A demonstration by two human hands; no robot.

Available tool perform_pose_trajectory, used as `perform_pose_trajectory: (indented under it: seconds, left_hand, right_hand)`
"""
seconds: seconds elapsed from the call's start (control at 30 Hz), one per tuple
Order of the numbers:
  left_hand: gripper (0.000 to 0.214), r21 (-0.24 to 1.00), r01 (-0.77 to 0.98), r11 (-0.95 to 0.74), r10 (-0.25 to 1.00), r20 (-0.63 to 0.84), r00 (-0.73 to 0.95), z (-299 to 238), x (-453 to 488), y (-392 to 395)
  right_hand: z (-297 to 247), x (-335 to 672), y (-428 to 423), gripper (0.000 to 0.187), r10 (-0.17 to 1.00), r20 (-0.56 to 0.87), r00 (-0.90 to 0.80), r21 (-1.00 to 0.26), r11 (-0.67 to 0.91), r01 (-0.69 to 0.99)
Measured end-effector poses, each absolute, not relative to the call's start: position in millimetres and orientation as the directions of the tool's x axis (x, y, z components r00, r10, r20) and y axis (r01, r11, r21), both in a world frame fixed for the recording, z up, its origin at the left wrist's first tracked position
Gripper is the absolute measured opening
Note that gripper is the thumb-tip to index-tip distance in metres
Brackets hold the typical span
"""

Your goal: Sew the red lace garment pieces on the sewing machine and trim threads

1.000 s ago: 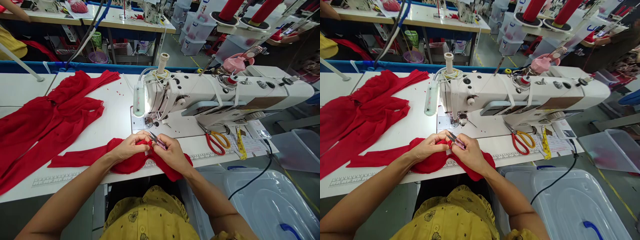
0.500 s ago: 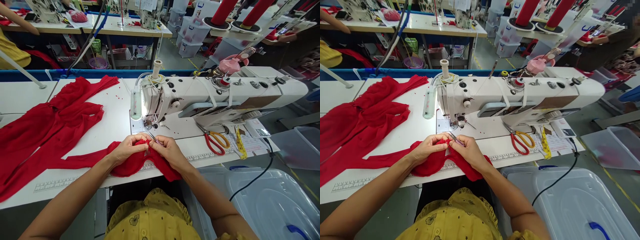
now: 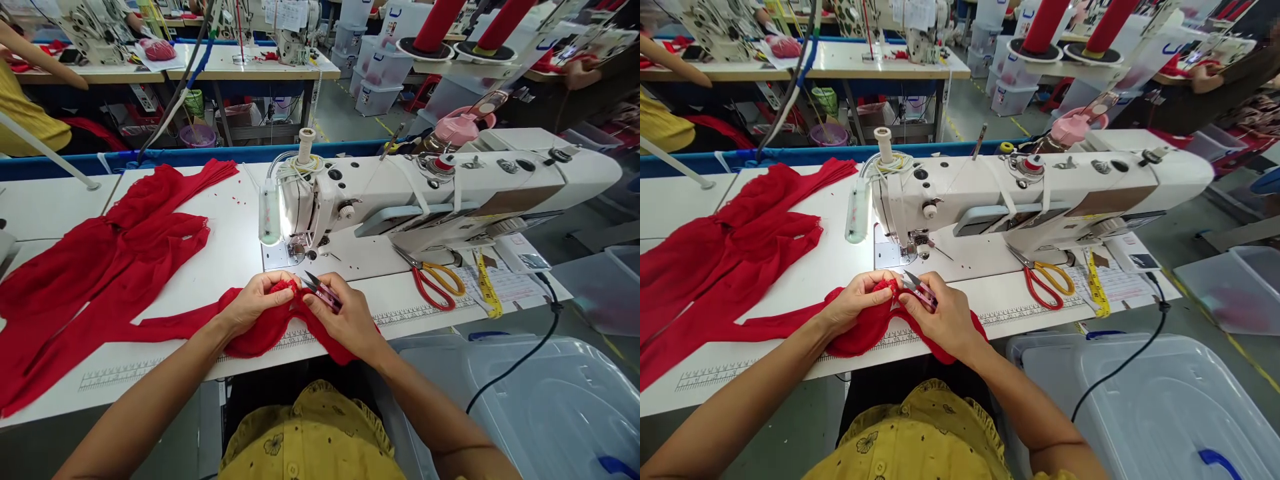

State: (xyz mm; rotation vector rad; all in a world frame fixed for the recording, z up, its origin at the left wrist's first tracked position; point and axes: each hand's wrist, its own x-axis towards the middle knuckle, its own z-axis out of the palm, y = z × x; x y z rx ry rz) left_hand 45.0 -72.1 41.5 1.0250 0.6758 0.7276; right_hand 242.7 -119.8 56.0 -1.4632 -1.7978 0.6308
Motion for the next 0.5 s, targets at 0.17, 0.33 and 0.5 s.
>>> perform_pose_trajectory:
  seconds: [0.17,0.33,0.5]
  left_hand:
    - [0.016,0.906,-0.247,0.343,0.779,-0.128,0.613,41,45,-71]
    - [0.015,0.916,-0.236,0.324,0.781,-0.119,0.613,41,45,-72]
    - [0.017,0.921,-0.224,0.32,0.782,-0.124,0.611,40,45,-71]
  right_hand:
    - [61,250,-132,0.016,0.736,0.587,-0.338,-0.203,0.538,0.818]
    - [61,249,-135,0.017,0.702,0.586,-0.406,-0.057,0.535,0.843]
    - [56,249,-134,0.019,0.698,0.586,-0.412,-0.04,0.533,0.845]
